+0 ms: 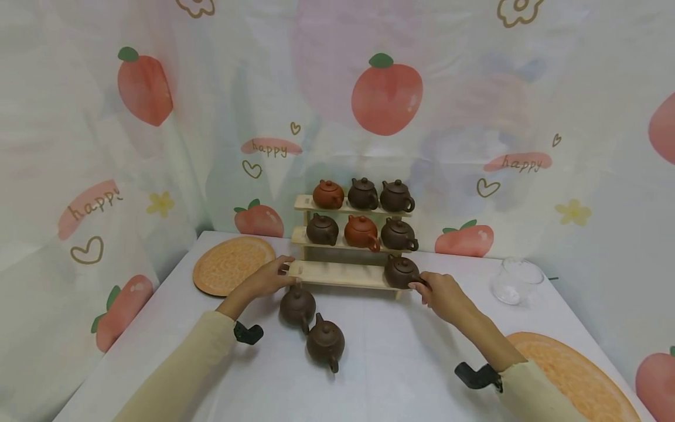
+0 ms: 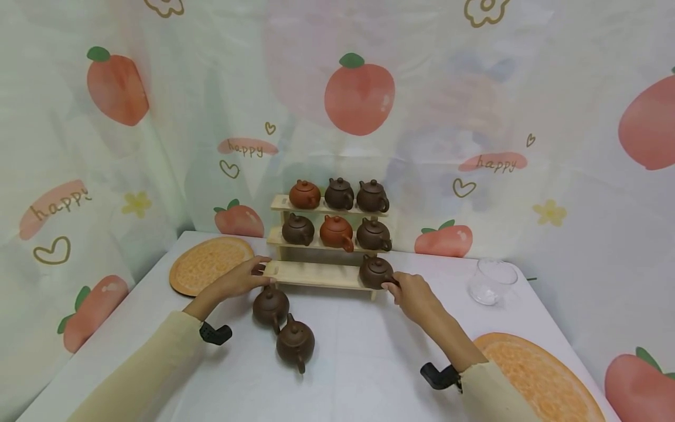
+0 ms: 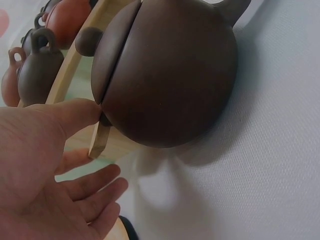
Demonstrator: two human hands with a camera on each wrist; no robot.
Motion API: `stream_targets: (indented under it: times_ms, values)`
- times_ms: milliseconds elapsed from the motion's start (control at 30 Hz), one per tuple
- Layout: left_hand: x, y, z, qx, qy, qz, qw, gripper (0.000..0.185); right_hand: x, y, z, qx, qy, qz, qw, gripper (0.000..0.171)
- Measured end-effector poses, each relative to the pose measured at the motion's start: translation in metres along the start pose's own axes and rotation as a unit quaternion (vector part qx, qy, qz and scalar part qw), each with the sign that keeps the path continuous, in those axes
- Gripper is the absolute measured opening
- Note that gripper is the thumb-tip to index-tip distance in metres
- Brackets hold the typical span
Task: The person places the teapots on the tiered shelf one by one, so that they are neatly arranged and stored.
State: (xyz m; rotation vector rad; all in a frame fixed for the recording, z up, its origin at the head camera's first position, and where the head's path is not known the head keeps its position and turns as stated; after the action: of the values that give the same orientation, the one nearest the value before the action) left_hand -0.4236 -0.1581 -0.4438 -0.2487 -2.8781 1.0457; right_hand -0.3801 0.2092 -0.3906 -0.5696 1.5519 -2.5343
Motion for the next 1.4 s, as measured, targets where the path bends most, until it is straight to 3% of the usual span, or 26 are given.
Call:
stream_targets:
  times_ms: [200,333,500,667,800,1000,1100,1200,1400]
  values:
    - [0.000,0.000,-0.001,-0.002,0.000,0.003,1.0000,0.074,-0.001,0.000,-0.004,0.008,0.015,0.000,1.000,0.021]
    - [0.000,0.001,-0.002,0.000,0.002,0.003,1.0000,0.073,-0.003,0.002,-0.012,0.015,0.049,0.006,0.999,0.024]
    - [0.000,0.000,-0.003,0.001,0.006,0.000,1.0000,0.071,-0.011,0.013,-0.023,0.005,0.110,0.059,0.992,0.031]
    - [0.000,0.001,-0.004,0.003,0.008,0.002,1.0000,0.071,-0.023,0.030,-0.019,-0.017,0.125,0.119,0.985,0.035]
    - [0.000,0.000,-0.004,0.003,0.008,-0.001,1.0000,0.071,-0.034,0.051,0.003,-0.013,0.108,0.153,0.982,0.037]
    - [-0.002,0.000,-0.004,-0.003,0.005,0.000,1.0000,0.071,-0.047,0.074,0.060,0.042,0.029,0.142,0.989,0.043]
    - [-0.001,-0.001,-0.004,-0.003,0.004,0.000,1.0000,0.071,-0.054,0.082,0.092,0.079,-0.009,0.149,0.986,0.048]
    - [0.000,0.000,-0.003,0.001,0.006,0.000,1.0000,0.071,-0.063,0.093,0.116,0.109,-0.017,0.167,0.980,0.052]
    - [0.000,0.001,-0.005,0.005,0.007,0.000,1.0000,0.071,-0.074,0.108,0.141,0.083,-0.053,0.159,0.982,0.057]
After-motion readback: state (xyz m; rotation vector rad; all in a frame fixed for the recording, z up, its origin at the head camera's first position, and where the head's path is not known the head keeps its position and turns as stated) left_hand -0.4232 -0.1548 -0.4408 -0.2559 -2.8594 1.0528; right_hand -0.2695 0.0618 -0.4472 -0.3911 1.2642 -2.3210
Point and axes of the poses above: each hand's wrist, its own x-axis towards the middle knuckle, its own y-axis out of the palm, z = x × y, the point moved 9 cm from there along x, towards the middle knuckle, and after that the axes turned 7 degrees about -z, right-handed, at the moved point
